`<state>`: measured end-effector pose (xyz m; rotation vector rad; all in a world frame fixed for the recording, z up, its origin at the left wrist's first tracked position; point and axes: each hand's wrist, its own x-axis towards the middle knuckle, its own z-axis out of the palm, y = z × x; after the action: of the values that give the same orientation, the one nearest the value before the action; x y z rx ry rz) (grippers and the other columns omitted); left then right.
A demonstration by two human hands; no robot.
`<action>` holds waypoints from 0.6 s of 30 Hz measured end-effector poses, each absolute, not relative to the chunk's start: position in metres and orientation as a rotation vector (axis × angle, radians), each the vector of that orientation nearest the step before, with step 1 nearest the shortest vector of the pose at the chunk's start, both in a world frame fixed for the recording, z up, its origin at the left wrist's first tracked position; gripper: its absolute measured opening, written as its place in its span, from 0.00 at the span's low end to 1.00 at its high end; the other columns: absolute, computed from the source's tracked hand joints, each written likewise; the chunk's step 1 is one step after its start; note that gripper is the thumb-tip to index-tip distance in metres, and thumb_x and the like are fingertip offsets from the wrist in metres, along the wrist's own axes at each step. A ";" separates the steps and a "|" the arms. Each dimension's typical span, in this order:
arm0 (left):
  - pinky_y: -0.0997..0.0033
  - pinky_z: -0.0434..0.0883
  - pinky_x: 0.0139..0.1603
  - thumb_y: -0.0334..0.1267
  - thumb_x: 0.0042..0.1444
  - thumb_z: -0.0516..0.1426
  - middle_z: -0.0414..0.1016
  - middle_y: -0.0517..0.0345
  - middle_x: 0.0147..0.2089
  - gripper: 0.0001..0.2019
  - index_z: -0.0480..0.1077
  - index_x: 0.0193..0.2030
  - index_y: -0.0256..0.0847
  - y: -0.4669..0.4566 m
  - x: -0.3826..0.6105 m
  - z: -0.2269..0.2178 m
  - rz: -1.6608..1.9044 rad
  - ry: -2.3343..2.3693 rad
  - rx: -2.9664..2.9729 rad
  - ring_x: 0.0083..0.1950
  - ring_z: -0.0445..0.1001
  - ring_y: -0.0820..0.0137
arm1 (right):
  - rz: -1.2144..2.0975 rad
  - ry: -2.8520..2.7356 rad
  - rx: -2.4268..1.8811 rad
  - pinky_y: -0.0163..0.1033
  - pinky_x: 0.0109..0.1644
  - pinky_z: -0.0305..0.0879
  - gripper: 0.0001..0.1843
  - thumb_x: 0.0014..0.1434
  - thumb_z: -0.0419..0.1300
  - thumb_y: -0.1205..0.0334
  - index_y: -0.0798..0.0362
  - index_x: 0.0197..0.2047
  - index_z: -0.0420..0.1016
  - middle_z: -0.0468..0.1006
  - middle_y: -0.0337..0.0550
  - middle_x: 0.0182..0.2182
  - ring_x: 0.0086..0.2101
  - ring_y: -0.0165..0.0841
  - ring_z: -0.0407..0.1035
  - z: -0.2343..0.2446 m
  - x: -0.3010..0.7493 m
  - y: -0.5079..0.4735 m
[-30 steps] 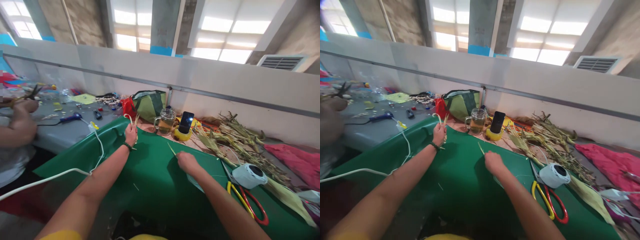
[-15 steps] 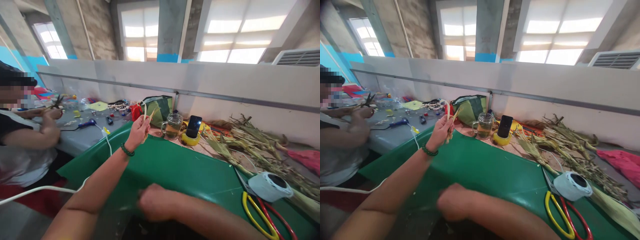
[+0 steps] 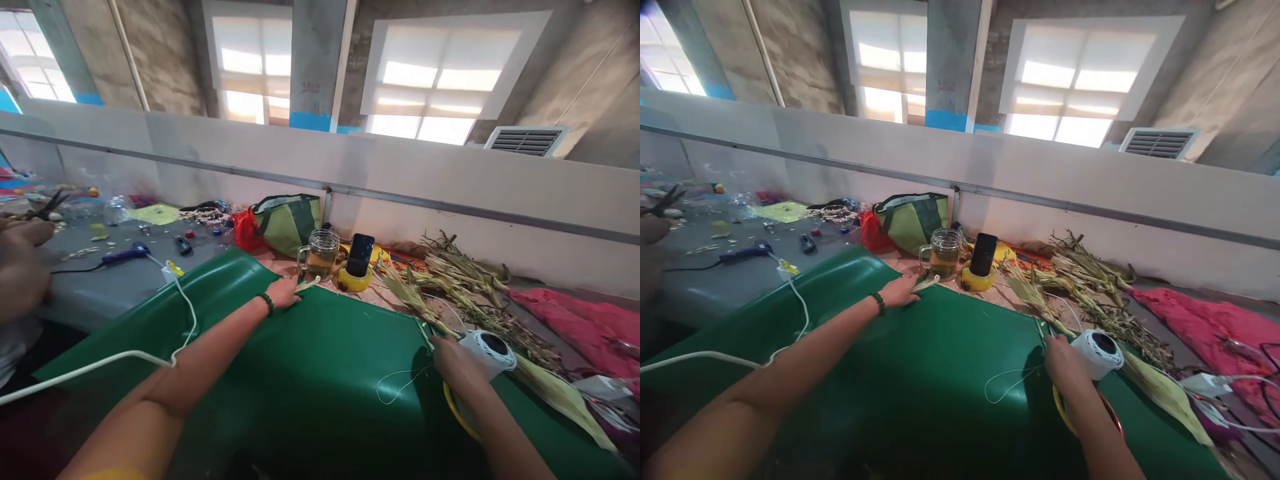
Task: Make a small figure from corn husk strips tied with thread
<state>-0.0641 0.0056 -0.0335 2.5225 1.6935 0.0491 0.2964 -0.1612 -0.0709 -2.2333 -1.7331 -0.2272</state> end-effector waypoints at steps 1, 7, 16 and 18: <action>0.60 0.66 0.52 0.40 0.52 0.61 0.68 0.34 0.56 0.29 0.60 0.58 0.31 0.007 -0.064 -0.030 0.056 1.731 2.516 0.59 0.67 0.50 | -0.255 -1.754 -2.258 0.35 0.21 0.49 0.13 0.49 0.54 0.75 0.55 0.29 0.78 0.75 0.48 0.24 0.19 0.32 0.67 -0.072 0.301 -0.166; 0.61 0.68 0.48 0.43 0.59 0.54 0.74 0.39 0.48 0.17 0.68 0.49 0.34 -0.043 -0.031 0.003 0.296 1.616 2.803 0.52 0.71 0.54 | -0.571 -1.772 -2.027 0.39 0.26 0.61 0.16 0.60 0.49 0.59 0.52 0.38 0.78 0.79 0.49 0.31 0.29 0.40 0.73 -0.061 0.288 -0.194; 0.76 0.59 0.20 0.40 0.58 0.53 0.74 0.53 0.25 0.11 0.71 0.28 0.37 -0.106 0.086 -0.056 0.184 0.142 3.222 0.28 0.74 0.67 | -0.257 -1.978 -1.683 0.35 0.32 0.65 0.15 0.62 0.49 0.59 0.51 0.40 0.77 0.79 0.44 0.32 0.28 0.33 0.73 -0.043 0.231 -0.194; 0.75 0.59 0.22 0.43 0.58 0.54 0.74 0.52 0.25 0.13 0.71 0.28 0.37 -0.086 0.095 -0.066 0.250 0.293 3.170 0.28 0.74 0.67 | -0.183 -1.973 -1.837 0.35 0.33 0.64 0.14 0.61 0.50 0.61 0.50 0.40 0.77 0.80 0.44 0.34 0.30 0.33 0.74 -0.035 0.239 -0.187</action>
<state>0.0947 -0.0859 -0.0662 3.1697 0.2927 0.2504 0.2385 -0.1867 -0.0346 -1.8365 -1.9728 -0.1828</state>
